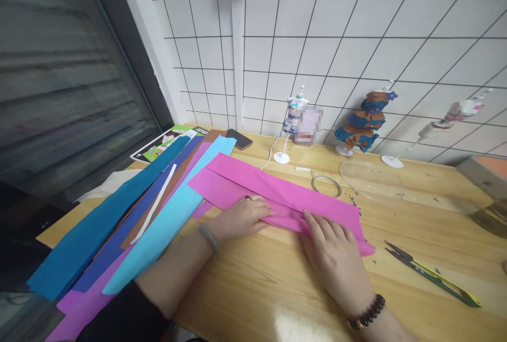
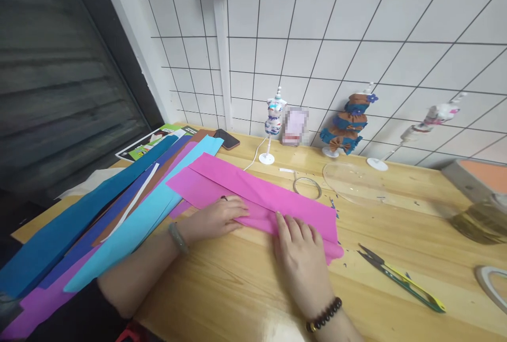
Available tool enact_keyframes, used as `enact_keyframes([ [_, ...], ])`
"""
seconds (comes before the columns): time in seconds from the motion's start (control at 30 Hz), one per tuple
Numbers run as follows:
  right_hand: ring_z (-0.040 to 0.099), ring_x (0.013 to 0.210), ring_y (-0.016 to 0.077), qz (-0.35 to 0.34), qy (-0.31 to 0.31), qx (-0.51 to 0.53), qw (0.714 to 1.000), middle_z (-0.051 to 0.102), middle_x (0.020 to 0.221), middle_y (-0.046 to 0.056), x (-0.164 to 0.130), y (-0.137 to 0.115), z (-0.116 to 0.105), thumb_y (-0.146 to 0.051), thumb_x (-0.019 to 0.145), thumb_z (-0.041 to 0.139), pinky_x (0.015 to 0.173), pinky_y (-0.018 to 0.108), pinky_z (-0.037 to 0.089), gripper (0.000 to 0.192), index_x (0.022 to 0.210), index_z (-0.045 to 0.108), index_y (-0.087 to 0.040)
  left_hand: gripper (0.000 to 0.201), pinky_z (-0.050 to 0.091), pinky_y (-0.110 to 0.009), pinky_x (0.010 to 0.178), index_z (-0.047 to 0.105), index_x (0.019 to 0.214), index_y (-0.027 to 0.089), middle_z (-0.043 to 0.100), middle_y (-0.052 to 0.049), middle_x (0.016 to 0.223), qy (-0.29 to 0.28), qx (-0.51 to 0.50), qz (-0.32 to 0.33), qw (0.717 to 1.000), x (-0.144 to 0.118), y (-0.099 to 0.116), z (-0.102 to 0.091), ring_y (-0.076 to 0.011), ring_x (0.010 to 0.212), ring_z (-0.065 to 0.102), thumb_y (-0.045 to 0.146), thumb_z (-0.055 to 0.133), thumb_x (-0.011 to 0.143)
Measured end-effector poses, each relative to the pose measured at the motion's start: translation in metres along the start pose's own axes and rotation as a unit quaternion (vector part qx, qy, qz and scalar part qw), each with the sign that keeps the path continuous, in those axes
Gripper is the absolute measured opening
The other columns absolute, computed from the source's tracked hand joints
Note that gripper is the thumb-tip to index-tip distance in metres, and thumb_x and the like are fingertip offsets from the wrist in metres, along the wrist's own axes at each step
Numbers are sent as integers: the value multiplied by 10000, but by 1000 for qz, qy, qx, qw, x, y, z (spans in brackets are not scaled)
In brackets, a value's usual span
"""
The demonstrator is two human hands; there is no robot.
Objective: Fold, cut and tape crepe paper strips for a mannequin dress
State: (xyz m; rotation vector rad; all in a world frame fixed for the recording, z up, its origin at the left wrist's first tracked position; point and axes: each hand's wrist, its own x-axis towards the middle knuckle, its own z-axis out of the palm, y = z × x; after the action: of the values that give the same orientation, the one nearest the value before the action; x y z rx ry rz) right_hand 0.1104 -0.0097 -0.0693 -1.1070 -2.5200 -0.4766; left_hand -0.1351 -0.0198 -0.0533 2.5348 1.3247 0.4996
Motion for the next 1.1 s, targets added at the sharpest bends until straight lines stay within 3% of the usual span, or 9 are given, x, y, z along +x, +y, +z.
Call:
enact_keyframes([
  [0.1, 507, 1031, 284, 6, 14, 9, 1000, 606, 1111, 150, -7, -5, -3, -304, 869, 464, 850, 428, 374, 419, 1238, 482, -106, 226, 360, -333, 964, 619, 1029, 164, 644, -60, 1072, 30, 22, 28, 999, 2, 0, 5, -192, 1107, 497, 192, 440, 894],
  [0.23, 494, 1047, 297, 4, 7, 23, 1000, 595, 1135, 156, 0, -24, -7, -385, 860, 479, 861, 449, 366, 471, 1239, 479, -106, 233, 380, -331, 946, 624, 1010, 167, 661, -56, 1023, 51, 24, 39, 998, 3, 4, 3, -186, 1062, 533, 241, 430, 905],
  [0.37, 509, 1037, 275, -3, -21, -5, 1000, 606, 1120, 145, 19, -38, -9, -238, 855, 483, 846, 418, 378, 395, 1232, 491, -119, 251, 402, -326, 904, 637, 937, 172, 673, -51, 928, 47, 32, 37, 998, 3, 7, 1, -176, 979, 571, 260, 403, 916],
  [0.47, 565, 903, 232, 5, -72, -25, 997, 642, 1016, 118, 25, -37, -10, -96, 810, 487, 755, 365, 409, 383, 1189, 528, -137, 246, 400, -323, 900, 636, 923, 171, 670, -52, 913, 39, 44, 35, 998, 2, 6, 1, -176, 962, 574, 267, 410, 913],
  [0.57, 583, 798, 217, 24, -119, -33, 992, 656, 909, 97, 17, -28, -11, -64, 786, 499, 689, 349, 419, 352, 1121, 573, -144, 222, 397, -328, 907, 630, 956, 174, 662, -58, 947, 25, 54, 36, 998, 1, 2, 3, -186, 989, 562, 260, 433, 899],
  [0.67, 586, 835, 228, 39, -134, -32, 990, 655, 937, 108, -2, -12, -11, -45, 768, 504, 708, 347, 433, 319, 1058, 605, -131, 209, 397, -325, 916, 616, 1005, 181, 648, -59, 999, 2, 59, 37, 998, -1, 0, 3, -189, 1029, 542, 204, 459, 869],
  [0.93, 576, 967, 222, 19, -82, 33, 996, 638, 1087, 102, -60, 43, -7, -112, 844, 393, 835, 371, 447, 323, 1089, 604, -139, 270, 397, -319, 916, 625, 1004, 188, 638, -55, 1015, -13, 46, -11, 999, -5, -8, -6, -191, 1024, 536, 111, 452, 812],
  [1.1, 578, 1006, 200, 1, -75, 63, 995, 643, 1111, 58, -77, 72, -9, -206, 883, 376, 873, 367, 448, 328, 1124, 597, -186, 251, 413, -315, 853, 651, 930, 182, 658, -53, 914, -18, 21, -61, 998, -7, -14, -18, -195, 929, 568, 125, 436, 815],
])
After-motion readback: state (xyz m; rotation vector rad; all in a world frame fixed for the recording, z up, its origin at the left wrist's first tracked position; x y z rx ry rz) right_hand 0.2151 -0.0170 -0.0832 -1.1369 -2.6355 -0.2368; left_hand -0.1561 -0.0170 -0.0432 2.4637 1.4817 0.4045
